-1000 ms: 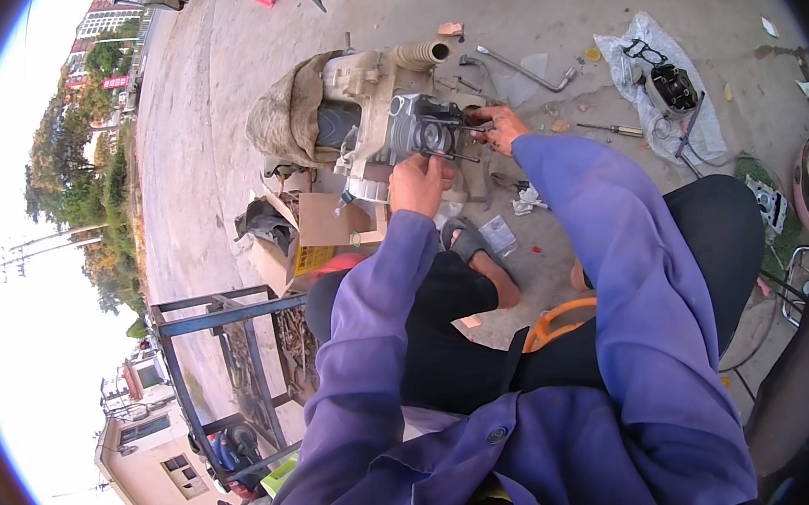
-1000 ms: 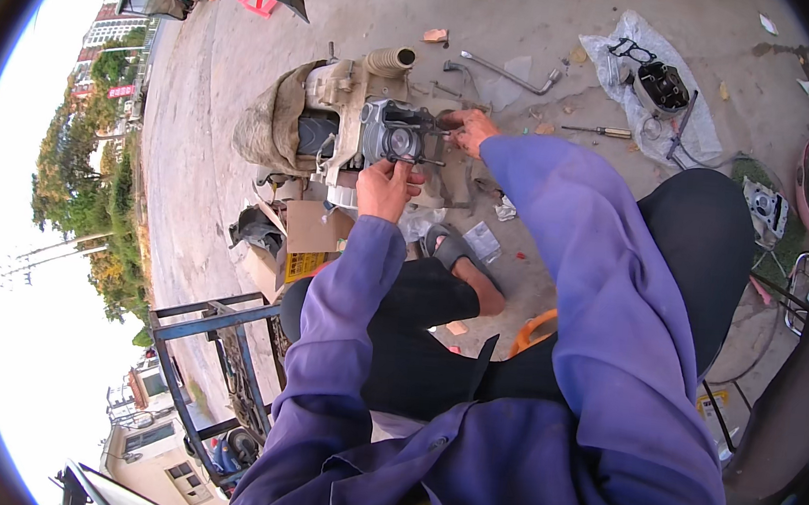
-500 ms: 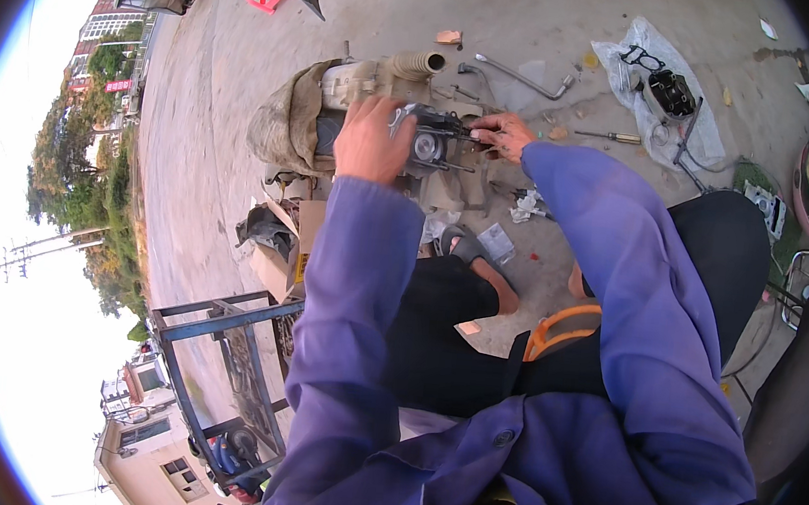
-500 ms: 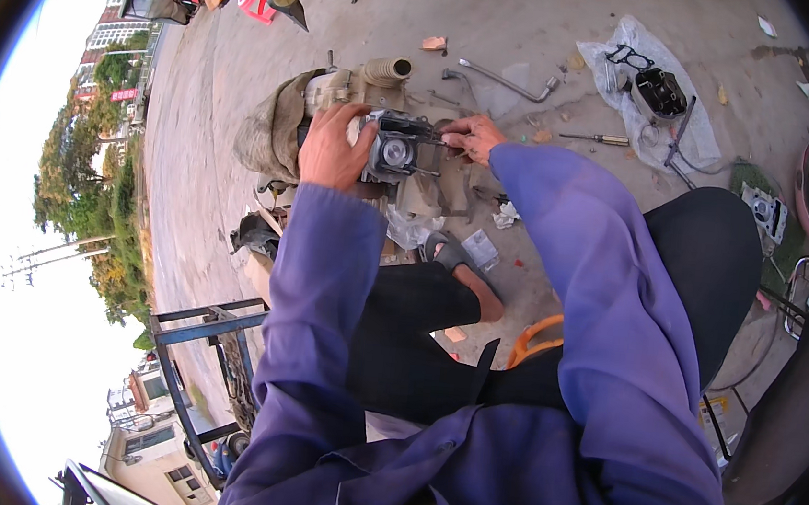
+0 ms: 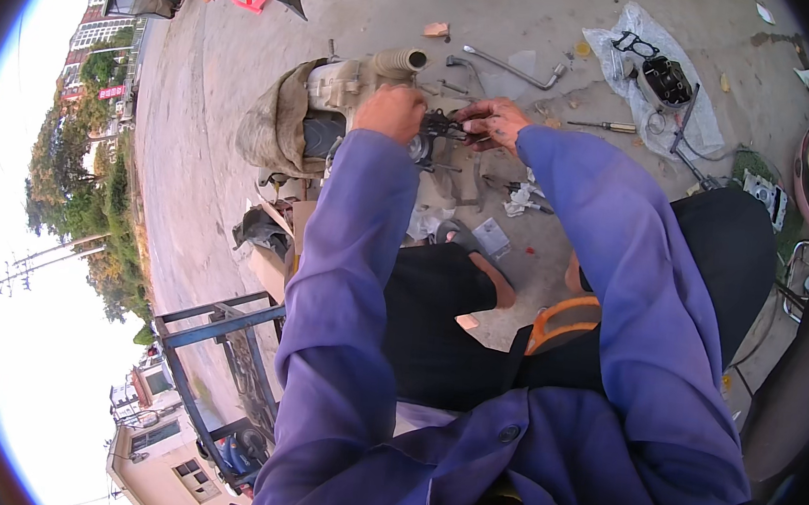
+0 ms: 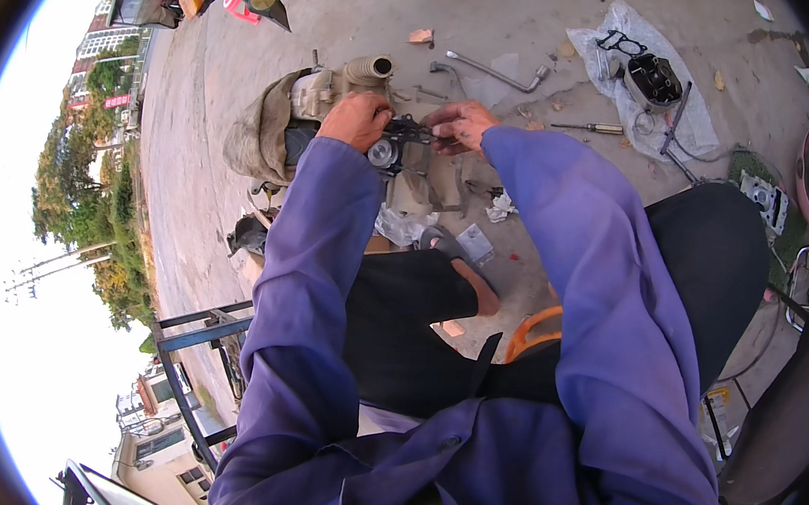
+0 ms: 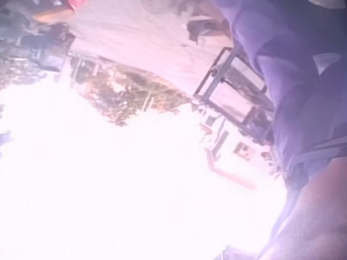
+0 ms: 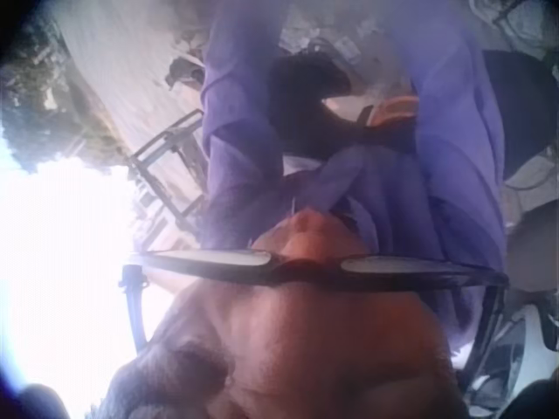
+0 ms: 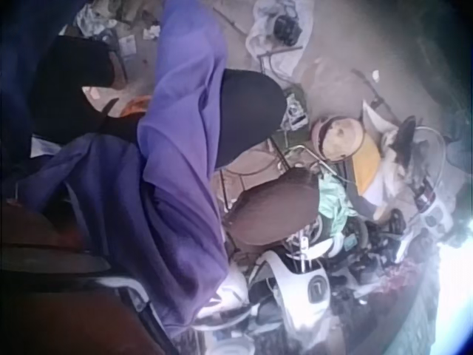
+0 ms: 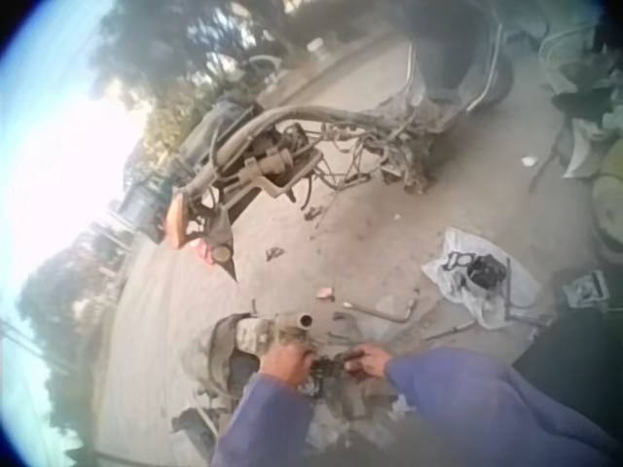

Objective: The person assembles a small engine by hand, inserting a piston into the cylinder and attaching the cylinder head. They handle bolts, a piston, and a cylinder head, using a wrench to tighten components.

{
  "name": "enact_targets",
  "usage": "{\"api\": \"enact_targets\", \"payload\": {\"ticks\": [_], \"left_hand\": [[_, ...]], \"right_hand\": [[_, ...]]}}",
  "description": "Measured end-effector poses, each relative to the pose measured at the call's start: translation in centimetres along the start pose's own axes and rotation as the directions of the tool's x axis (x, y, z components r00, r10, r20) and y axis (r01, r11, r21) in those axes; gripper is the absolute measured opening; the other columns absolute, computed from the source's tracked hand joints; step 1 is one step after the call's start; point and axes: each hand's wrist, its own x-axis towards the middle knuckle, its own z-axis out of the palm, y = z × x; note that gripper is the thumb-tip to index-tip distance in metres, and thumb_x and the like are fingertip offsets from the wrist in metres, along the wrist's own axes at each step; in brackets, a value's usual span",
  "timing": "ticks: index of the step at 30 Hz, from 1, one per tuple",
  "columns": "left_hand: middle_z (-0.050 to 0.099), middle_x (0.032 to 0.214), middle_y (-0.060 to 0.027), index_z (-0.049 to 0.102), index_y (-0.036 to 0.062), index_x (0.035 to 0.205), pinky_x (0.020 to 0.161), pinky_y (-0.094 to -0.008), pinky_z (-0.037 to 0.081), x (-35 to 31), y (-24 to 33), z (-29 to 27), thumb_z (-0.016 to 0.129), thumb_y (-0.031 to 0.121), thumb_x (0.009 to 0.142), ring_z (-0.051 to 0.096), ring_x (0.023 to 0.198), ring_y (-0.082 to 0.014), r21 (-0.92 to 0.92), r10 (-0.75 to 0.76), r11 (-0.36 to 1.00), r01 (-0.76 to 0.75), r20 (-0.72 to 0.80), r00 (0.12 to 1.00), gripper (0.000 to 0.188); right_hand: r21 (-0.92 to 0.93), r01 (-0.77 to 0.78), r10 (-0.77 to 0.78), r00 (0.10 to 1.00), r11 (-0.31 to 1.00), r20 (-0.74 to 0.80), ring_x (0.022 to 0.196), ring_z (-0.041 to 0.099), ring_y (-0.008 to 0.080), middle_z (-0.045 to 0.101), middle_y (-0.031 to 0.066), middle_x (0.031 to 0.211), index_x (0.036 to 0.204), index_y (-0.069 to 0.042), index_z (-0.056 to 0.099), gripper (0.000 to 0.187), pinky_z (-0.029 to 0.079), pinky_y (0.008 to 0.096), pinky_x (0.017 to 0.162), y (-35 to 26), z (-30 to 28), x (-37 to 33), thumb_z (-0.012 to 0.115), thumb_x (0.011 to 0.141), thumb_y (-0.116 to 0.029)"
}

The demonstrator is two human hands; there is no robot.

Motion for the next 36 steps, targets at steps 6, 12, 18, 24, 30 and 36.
{"api": "enact_targets", "payload": {"ticks": [6,12,18,24,30,36], "left_hand": [[0.070,0.104,-0.0234,0.075,0.0065,0.099,0.092,-0.0500,0.051,0.8,0.5,0.0,0.059,0.018,0.089,0.065,0.104,-0.0410,-0.067,0.075,0.995,-0.074,0.012,0.997,0.023],[0.071,0.101,-0.0231,0.075,0.0047,0.101,0.092,-0.0488,0.051,1.4,0.2,-0.1,0.061,0.016,0.088,0.065,0.104,-0.0406,-0.137,0.009,0.991,0.011,0.140,0.990,0.021],[0.072,0.099,-0.0198,0.076,0.0067,0.101,0.089,-0.0460,0.053,1.5,-0.6,0.6,0.062,0.009,0.088,0.068,0.101,-0.0373,-0.243,-0.054,0.966,0.084,0.127,0.990,0.019],[0.075,0.093,-0.0156,0.075,0.0047,0.100,0.081,-0.0390,0.056,1.9,-0.8,1.4,0.060,0.003,0.088,0.073,0.091,-0.0291,-0.173,-0.067,0.981,0.083,0.095,0.993,0.020],[0.075,0.095,-0.0125,0.078,0.0112,0.101,0.085,-0.0388,0.055,1.5,-1.4,1.8,0.062,0.006,0.088,0.071,0.095,-0.0278,-0.112,-0.101,0.988,0.107,0.062,0.993,0.022],[0.075,0.097,-0.0049,0.079,0.0231,0.090,0.093,-0.0398,0.041,1.1,2.3,0.6,0.070,0.023,0.084,0.059,0.113,-0.0236,0.227,-0.150,0.963,0.146,-0.001,0.989,0.011]], "right_hand": [[0.021,0.087,-0.087,0.996,0.996,0.000,0.086,0.073,0.0215,0.071,0.0157,0.105,0.117,0.006,0.068,0.029,0.063,0.0327,0.077,0.1,-0.6,1.5,0.065,0.089,-0.001],[0.140,0.095,-0.096,0.995,0.986,0.005,0.088,0.072,0.0249,0.071,0.0161,0.103,0.116,0.008,0.068,0.027,0.063,0.0353,0.083,1.3,-1.0,2.4,0.063,0.089,0.003],[0.093,0.050,-0.059,0.994,0.994,0.094,0.099,0.070,0.0292,0.066,0.0202,0.115,0.116,0.011,0.066,0.028,0.062,0.0389,0.090,1.1,-0.8,2.0,0.059,0.089,0.007],[0.203,-0.084,0.049,0.984,0.975,0.172,0.109,0.066,0.0358,0.055,0.0238,0.133,0.127,0.011,0.058,0.039,0.060,0.0406,0.097,0.6,-1.2,1.0,0.051,0.089,0.012],[0.019,-0.200,0.195,0.971,0.980,0.140,0.111,0.067,0.0328,0.060,0.0195,0.129,0.131,0.011,0.054,0.042,0.061,0.0390,0.094,-1.6,0.3,-0.8,0.051,0.090,0.012],[0.227,-0.106,0.049,0.969,0.968,0.244,0.109,0.068,0.0290,0.062,0.0177,0.127,0.131,0.008,0.055,0.042,0.059,0.0374,0.097,0.1,-1.3,0.6,0.057,0.090,0.011]]}}
